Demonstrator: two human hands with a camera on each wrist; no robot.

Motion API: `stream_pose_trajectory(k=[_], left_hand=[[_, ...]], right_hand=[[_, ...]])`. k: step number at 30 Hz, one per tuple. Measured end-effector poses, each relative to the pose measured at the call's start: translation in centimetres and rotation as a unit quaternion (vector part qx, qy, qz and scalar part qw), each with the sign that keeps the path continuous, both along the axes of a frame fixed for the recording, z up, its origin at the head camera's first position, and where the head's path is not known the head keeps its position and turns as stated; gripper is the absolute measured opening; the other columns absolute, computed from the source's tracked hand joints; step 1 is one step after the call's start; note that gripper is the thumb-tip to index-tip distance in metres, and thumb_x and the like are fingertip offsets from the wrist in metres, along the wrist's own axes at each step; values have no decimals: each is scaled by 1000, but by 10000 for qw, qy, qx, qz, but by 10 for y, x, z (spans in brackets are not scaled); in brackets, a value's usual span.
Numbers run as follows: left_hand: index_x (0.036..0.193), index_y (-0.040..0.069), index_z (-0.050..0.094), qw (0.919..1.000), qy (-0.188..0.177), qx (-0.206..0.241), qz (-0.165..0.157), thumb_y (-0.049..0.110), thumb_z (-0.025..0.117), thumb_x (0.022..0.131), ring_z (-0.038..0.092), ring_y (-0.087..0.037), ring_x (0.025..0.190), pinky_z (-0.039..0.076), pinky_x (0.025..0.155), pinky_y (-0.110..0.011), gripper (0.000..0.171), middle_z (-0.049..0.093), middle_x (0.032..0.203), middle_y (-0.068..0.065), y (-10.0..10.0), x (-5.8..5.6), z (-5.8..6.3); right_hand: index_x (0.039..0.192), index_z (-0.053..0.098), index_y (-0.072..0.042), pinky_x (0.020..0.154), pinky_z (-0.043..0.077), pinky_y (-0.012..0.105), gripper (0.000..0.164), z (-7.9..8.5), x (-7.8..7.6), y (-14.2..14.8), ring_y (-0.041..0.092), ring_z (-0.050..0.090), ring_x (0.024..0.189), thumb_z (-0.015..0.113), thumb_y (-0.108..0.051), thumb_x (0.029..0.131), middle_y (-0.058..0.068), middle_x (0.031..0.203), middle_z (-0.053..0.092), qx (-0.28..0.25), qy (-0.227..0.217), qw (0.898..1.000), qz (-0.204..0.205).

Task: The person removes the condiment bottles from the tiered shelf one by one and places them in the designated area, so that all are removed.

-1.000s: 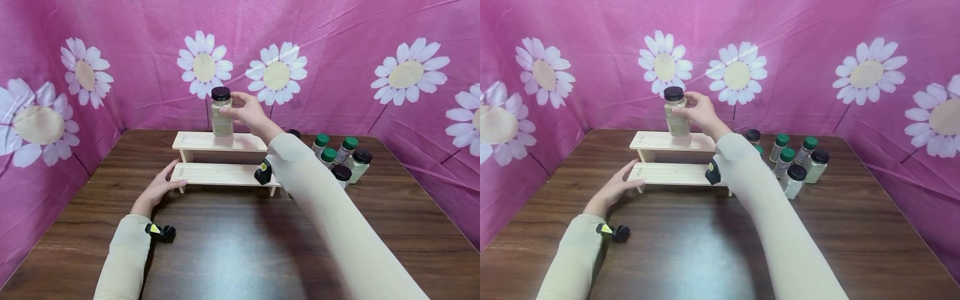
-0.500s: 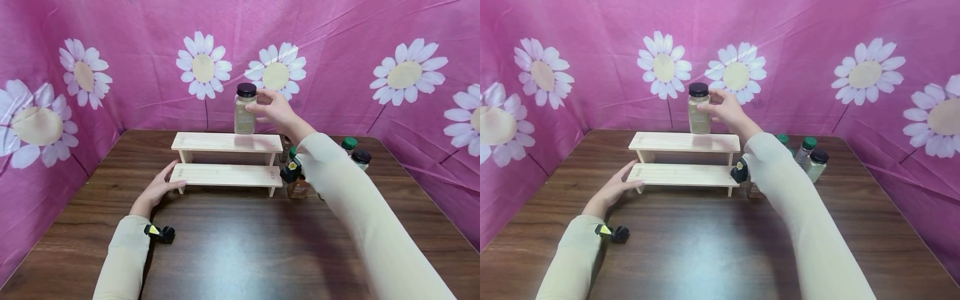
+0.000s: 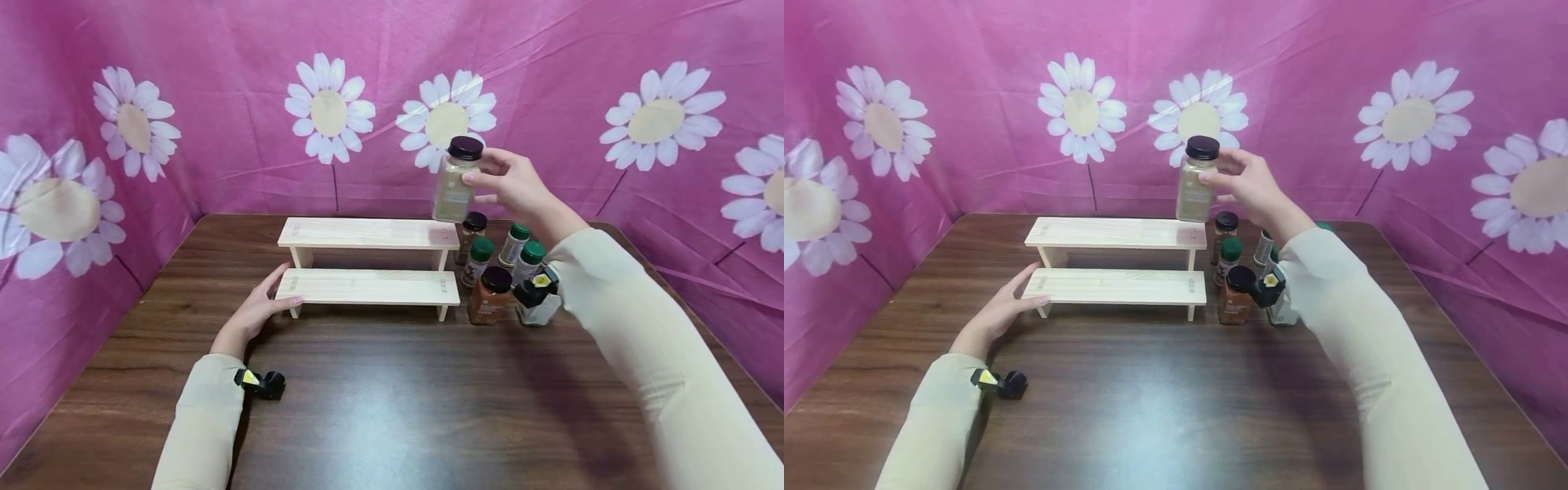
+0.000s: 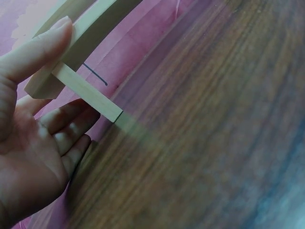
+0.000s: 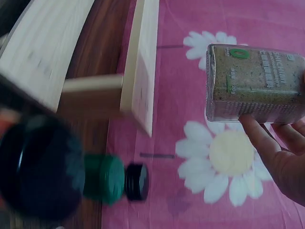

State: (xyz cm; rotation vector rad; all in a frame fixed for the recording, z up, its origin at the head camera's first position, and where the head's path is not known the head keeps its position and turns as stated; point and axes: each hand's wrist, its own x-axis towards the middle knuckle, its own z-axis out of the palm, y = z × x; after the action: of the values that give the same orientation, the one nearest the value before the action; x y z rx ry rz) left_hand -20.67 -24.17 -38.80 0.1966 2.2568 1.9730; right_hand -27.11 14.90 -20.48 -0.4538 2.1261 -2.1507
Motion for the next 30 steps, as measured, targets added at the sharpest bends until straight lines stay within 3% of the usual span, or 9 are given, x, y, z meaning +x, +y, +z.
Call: stream_pose_trajectory(k=[12, 19, 30], left_hand=[[139, 9, 12, 10000, -33, 69, -11, 3, 62, 77, 37, -15, 102, 31, 85, -20, 80, 30, 127, -21, 0, 2, -2], [139, 8, 12, 10000, -56, 18, 4, 4, 62, 76, 37, -16, 102, 30, 86, -21, 80, 31, 126, -21, 2, 1, -1], [139, 8, 11, 10000, -34, 81, -2, 3, 62, 77, 35, -16, 104, 30, 85, -19, 80, 29, 128, -21, 2, 2, 1]], right_hand=[[114, 50, -5, 64, 49, 29, 43, -2, 10, 38, 16, 57, 84, 66, -4, 74, 5, 99, 58, 131, 122, 9998, -63], [107, 54, -5, 64, 49, 30, 33, -4, 17, 66, 17, 58, 82, 59, 6, 77, 6, 96, 60, -413, 253, 9987, 176], [109, 56, 0, 64, 48, 34, 34, 2, 28, 111, 20, 59, 84, 47, 16, 80, 12, 98, 61, -1243, 82, 9902, 635]])
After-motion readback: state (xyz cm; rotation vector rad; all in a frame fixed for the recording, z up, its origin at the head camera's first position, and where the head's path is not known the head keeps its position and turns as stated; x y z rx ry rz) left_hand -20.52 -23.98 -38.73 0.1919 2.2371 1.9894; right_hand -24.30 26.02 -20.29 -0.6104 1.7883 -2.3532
